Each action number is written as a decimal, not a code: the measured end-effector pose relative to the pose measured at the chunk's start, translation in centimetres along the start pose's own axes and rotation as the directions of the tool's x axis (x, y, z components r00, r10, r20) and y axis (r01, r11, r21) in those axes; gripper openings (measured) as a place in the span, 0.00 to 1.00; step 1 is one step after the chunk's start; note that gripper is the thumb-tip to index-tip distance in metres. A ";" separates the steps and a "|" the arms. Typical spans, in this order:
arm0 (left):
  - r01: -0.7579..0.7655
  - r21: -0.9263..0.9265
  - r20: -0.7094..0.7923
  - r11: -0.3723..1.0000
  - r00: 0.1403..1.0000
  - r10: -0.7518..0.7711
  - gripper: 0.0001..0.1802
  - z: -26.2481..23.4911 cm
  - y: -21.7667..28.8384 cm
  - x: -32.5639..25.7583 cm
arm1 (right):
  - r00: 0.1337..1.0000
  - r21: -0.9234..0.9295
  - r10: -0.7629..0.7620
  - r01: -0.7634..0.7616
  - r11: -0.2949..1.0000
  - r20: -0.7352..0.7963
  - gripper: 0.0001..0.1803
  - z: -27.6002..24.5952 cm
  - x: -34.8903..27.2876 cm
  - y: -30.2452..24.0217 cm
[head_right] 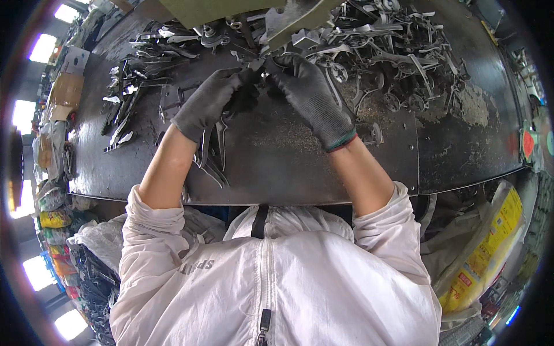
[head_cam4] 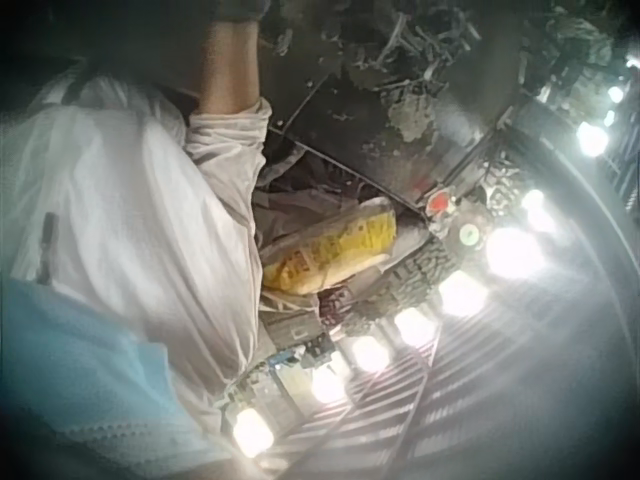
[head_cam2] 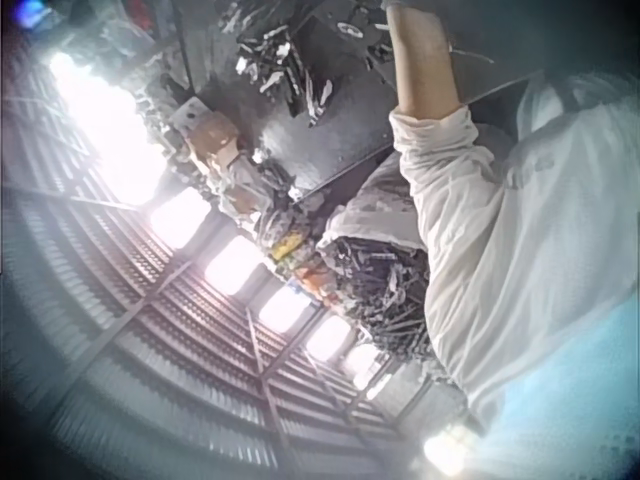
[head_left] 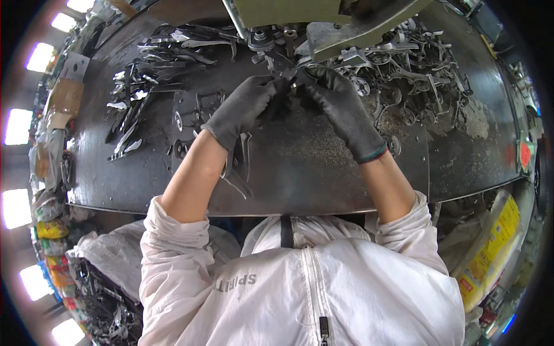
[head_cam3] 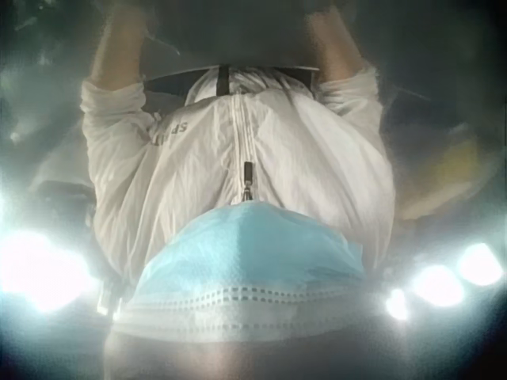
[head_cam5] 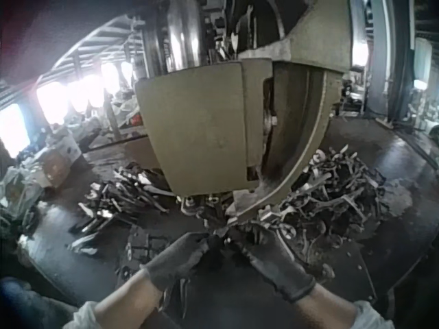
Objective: The person picks up metal parts and places them into a machine to be pressed, then moves the finished components into a large white bag. They also pick up a smaller white bag, shake its contents into a container, and place it back on the table.
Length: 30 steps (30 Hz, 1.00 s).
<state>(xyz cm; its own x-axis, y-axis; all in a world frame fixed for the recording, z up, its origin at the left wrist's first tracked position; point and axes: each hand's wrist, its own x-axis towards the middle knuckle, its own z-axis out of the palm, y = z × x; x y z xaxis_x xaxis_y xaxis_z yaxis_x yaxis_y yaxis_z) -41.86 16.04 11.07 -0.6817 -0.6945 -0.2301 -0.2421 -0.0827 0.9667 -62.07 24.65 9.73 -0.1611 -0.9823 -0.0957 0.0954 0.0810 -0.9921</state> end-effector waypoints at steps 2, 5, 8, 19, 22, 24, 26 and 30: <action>0.114 0.206 -0.006 0.972 0.993 -0.115 0.22 -0.8 -1.0 0.6 | 0.996 -0.161 -0.081 0.085 0.983 0.031 0.21 -0.9 0.8 1.9; -0.120 0.340 -0.017 0.933 0.991 0.134 0.18 0.3 -3.2 1.2 | 0.910 -0.608 -0.399 0.381 0.696 0.113 0.23 -2.1 0.4 2.6; 0.033 0.453 -0.108 0.891 0.994 0.018 0.17 0.0 -3.6 0.9 | 0.946 -0.405 -0.287 0.324 0.855 0.150 0.22 0.2 -0.3 1.5; 0.573 0.819 -0.515 0.035 0.707 0.485 0.17 -35.1 -19.0 -21.2 | 0.998 0.132 0.006 -0.014 0.991 0.060 0.16 1.0 -0.4 1.8; 0.485 0.847 -0.531 0.218 0.786 0.317 0.20 -36.2 -21.4 -20.8 | 0.999 0.064 0.046 -0.047 0.997 0.013 0.16 0.4 -0.9 1.0; 0.442 0.890 -0.451 0.109 0.819 0.355 0.20 -36.0 -20.9 -21.9 | 0.993 0.096 0.103 -0.107 0.990 0.049 0.16 0.4 -1.4 -0.3; 0.579 0.701 -0.710 0.418 0.623 0.327 0.19 -36.6 -20.7 -23.1 | 0.980 0.141 0.150 -0.168 0.976 0.130 0.17 1.1 -1.3 -0.9; 0.096 0.437 -0.706 0.894 0.653 0.275 0.14 -24.8 -11.3 -14.7 | 0.985 0.077 0.168 -0.171 0.982 0.045 0.15 -0.3 -2.0 0.5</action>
<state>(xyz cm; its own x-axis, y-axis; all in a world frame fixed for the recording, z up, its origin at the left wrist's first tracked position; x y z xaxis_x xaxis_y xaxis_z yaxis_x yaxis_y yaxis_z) -11.96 9.46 6.28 -0.0245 -0.9806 0.1946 -0.5840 0.1720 0.7933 -62.00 26.71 9.39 -0.0985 -0.9612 -0.2575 0.1970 0.2348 -0.9519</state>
